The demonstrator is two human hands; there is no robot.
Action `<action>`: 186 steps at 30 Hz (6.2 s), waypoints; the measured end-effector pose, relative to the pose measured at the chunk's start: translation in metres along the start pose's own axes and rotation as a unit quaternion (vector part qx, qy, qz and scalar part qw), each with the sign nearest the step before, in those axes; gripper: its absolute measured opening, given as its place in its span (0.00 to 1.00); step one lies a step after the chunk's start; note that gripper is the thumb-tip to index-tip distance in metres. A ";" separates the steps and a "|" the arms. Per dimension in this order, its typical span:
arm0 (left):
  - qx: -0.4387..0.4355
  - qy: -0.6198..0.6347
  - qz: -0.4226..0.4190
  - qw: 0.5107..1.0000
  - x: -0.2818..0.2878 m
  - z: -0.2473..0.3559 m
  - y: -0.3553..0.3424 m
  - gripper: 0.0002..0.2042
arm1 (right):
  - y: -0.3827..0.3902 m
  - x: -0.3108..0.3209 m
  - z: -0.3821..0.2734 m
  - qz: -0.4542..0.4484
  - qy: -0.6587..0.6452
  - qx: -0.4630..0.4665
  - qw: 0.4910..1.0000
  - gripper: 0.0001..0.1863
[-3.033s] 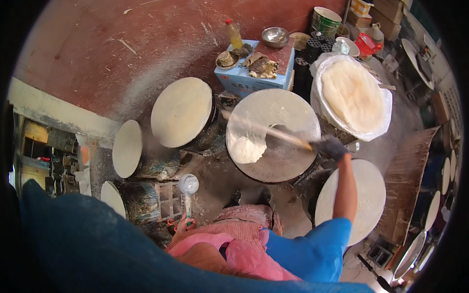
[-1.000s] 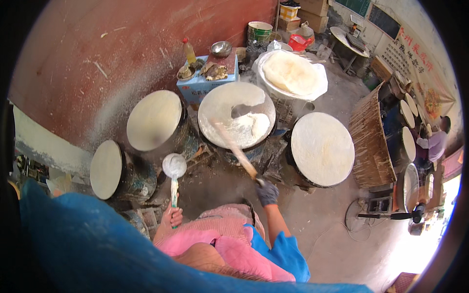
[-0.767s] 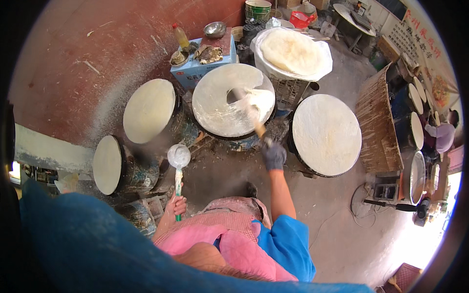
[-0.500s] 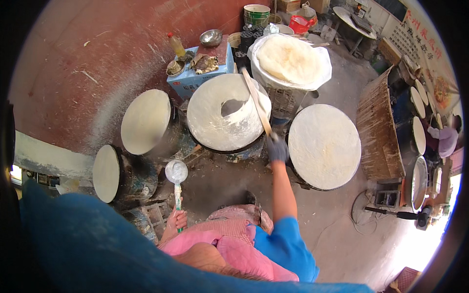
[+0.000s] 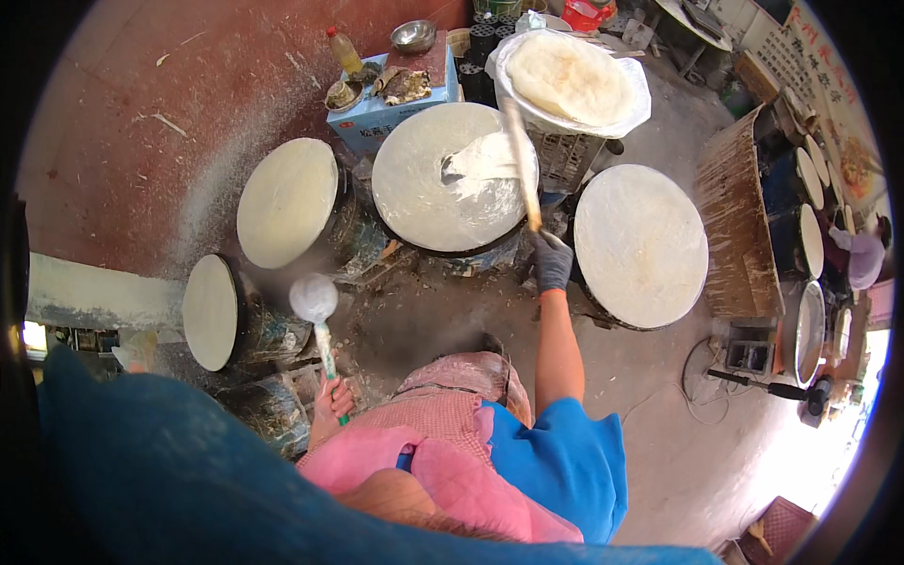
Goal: The person scoops batter from a large metal bowl using a ladle and pours it onto several hot flat griddles. They use a wooden stick to spread the batter into thin circular crepes, flip them, and stack the cooked crepes on a nearby surface. The process is repeated continuously across multiple griddles.
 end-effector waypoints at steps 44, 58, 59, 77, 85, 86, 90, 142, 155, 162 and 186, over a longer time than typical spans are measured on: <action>0.122 -0.140 0.012 0.983 -0.101 -0.008 -0.114 0.14 | 0.159 0.021 0.006 -0.029 0.587 0.264 0.765 0.08; 0.321 0.114 -0.057 0.939 -0.181 -0.032 -0.132 0.09 | 0.051 0.082 -0.016 0.092 0.531 0.170 0.825 0.17; 0.316 0.088 -0.040 0.944 -0.190 -0.036 -0.148 0.14 | 0.038 0.100 -0.017 0.098 0.509 0.151 0.842 0.19; 0.212 -0.129 0.010 0.969 -0.352 -0.087 -0.401 0.09 | -0.015 0.112 -0.045 -0.031 0.291 0.165 0.942 0.21; 0.307 0.062 -0.193 0.930 -0.362 -0.029 -0.289 0.05 | -0.020 0.108 -0.053 -0.022 0.466 0.209 0.859 0.18; 0.317 0.102 -0.257 0.907 -0.359 -0.020 -0.265 0.09 | -0.028 0.115 -0.053 0.014 0.450 0.204 0.870 0.18; 0.250 0.068 -0.163 0.952 -0.272 -0.033 -0.216 0.14 | -0.050 0.095 -0.055 0.024 0.339 0.282 0.897 0.20; -0.234 0.562 -0.038 0.792 0.228 -0.302 0.321 0.20 | 1.186 -0.308 0.186 -0.863 -0.022 0.496 0.093 0.13; -0.081 0.499 -0.148 0.850 0.216 -0.257 0.286 0.09 | 0.782 -0.588 0.025 -0.664 -0.072 0.054 0.742 0.14; 0.069 0.323 0.035 0.943 0.161 -0.163 0.143 0.07 | 0.298 -0.518 -0.180 -0.419 -0.063 0.163 0.891 0.12; 0.181 0.090 0.157 0.967 -0.067 -0.064 -0.095 0.10 | -0.465 0.089 -0.071 0.341 -0.355 -0.143 0.859 0.13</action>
Point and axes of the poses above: each hand's wrist, its own y-axis away from the middle knuckle, its own x-axis out of the back of the hand, z = x × y, the point moved 9 cm from there along -y, towards the middle knuckle, and after that the axes turned 4 degrees about z, right-handed, at the moved point
